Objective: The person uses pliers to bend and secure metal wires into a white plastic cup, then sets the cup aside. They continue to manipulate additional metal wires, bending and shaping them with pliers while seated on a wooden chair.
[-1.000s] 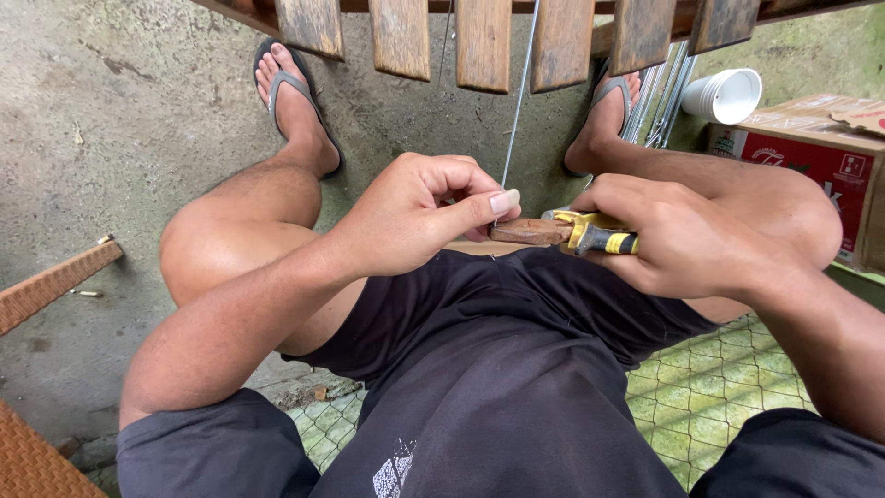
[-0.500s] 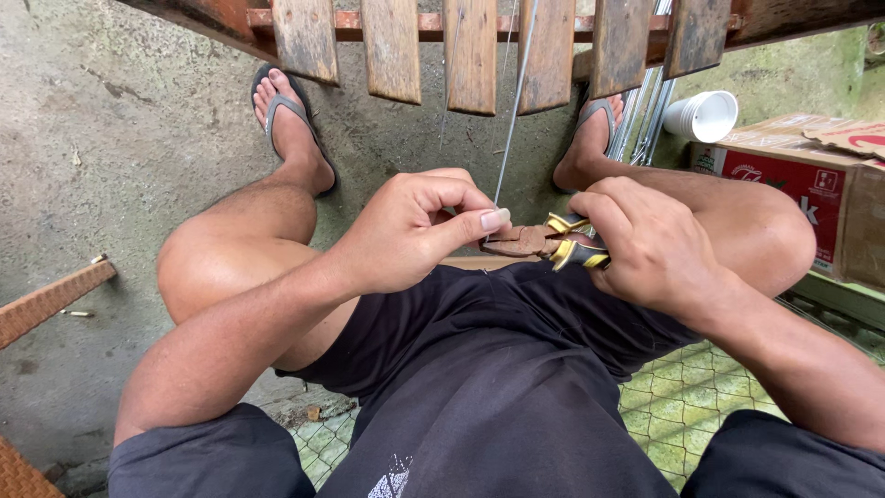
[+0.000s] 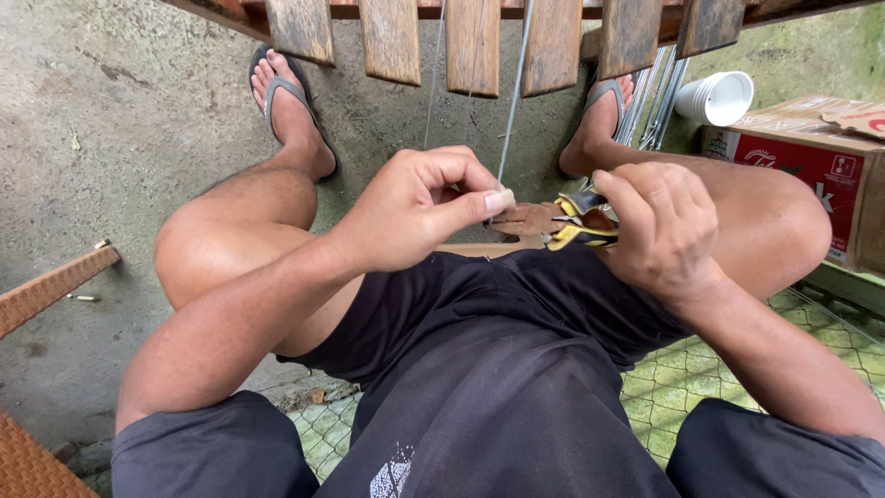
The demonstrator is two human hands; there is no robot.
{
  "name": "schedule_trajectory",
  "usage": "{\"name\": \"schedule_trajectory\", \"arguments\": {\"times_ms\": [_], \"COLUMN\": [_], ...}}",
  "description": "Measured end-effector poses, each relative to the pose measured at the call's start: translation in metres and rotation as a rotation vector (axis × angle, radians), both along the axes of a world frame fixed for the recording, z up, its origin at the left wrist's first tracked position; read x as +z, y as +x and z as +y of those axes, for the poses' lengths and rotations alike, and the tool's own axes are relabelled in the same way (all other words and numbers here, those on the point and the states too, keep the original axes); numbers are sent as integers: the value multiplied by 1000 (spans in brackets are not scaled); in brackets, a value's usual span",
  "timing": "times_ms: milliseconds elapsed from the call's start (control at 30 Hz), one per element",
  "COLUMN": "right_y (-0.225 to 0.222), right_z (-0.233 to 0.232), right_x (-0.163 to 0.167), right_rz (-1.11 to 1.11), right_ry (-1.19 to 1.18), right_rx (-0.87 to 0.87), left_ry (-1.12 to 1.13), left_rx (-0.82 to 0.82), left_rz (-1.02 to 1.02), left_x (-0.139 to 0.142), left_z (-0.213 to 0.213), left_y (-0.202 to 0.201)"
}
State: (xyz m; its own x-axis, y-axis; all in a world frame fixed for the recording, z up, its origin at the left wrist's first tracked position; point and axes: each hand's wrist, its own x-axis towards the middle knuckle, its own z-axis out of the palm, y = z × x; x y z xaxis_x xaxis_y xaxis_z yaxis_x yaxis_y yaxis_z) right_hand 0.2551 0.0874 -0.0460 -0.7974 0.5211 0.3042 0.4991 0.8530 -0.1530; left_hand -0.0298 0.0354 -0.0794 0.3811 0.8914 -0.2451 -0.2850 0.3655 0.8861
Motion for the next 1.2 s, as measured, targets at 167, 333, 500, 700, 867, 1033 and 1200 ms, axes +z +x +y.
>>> {"name": "schedule_trajectory", "arguments": {"times_ms": [167, 333, 500, 700, 867, 1033, 1200], "right_y": [-4, -5, 18, 35, 23, 16, 13], "right_z": [-3, 3, 6, 27, 54, 75, 85], "right_x": [6, 17, 16, -13, -34, -46, -58], "right_rz": [-73, -149, -337, -207, -318, -440, -450], "right_ry": [-27, -130, -772, -1936, -2252, -2344, -2458], "right_rx": [47, 69, -44, 124, 130, 144, 214], "left_ry": [-7, 39, 68, 14, -5, -17, 8], "left_rx": [-6, 10, -30, 6, -25, -29, -37], "left_rz": [20, -52, 194, 145, 178, 169, 127], "left_x": [-4, -2, 0, 0, 0, -5, -8], "left_z": [-2, -4, -7, -2, 6, 8, 13], "left_y": [2, 3, -3, 0, -1, -3, -4]}}
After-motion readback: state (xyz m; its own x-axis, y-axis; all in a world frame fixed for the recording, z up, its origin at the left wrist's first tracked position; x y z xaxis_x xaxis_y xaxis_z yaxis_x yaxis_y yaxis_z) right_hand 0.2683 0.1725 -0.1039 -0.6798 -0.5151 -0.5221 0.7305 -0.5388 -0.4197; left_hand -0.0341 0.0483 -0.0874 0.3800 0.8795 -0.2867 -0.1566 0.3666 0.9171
